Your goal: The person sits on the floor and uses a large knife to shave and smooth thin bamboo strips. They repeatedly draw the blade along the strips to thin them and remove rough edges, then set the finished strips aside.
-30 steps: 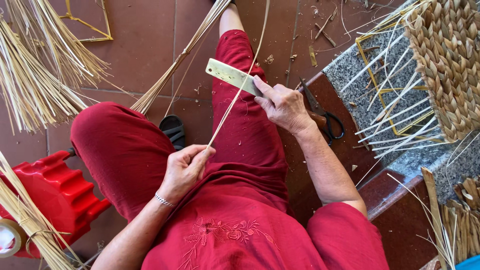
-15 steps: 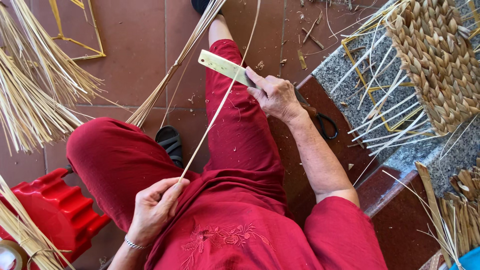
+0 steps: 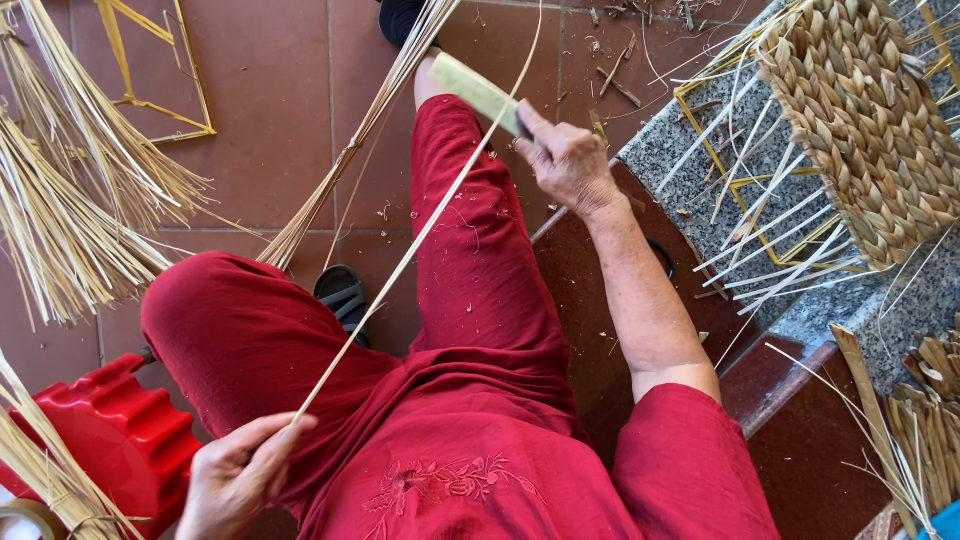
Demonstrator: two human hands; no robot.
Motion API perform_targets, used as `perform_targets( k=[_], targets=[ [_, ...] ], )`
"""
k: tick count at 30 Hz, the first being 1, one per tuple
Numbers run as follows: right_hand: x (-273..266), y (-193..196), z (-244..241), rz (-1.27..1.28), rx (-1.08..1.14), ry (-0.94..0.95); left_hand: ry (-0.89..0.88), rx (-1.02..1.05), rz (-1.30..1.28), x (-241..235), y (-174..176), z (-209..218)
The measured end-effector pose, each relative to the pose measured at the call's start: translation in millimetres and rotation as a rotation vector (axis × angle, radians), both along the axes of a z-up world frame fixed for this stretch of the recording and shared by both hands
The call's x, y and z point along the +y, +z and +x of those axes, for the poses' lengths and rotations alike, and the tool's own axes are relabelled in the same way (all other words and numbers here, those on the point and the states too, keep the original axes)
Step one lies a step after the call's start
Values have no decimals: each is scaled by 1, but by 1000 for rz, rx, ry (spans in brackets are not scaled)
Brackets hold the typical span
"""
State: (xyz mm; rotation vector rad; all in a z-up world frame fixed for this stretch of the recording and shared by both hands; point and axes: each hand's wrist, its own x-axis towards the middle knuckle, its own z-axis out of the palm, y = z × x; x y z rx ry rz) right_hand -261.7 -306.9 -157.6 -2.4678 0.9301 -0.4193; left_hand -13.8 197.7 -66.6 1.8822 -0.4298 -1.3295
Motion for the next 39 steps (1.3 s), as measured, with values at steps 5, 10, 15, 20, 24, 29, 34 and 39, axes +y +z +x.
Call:
perform_targets(
  k=[5,10,15,20,24,29,34,39],
  targets=[
    [-33,8,-6,-60,24,-43,-60,-202,70,46,8,38],
    [-54,14,1,-139,-46,-68,-354,-590,-132,64,9,84],
    [-89,4,-3,-59,-55,-163,-251,-577,-16,60,14,119],
    [-133,21,-33,66,-178,-426,-84,-511,37,28,12,160],
    [-111,38,-17,588,-543,-423,41,-485,-20,-6,22,178],
    [-60,48,14,864,-696,-325,-176,-773,-43,-97,26,205],
    [-25,38,35,1037,-722,-372,-126,-553,-80,-186,-36,206],
    [-3,28,50,1242,-792,-381,69,-399,-106,-200,-109,195]
  ],
)
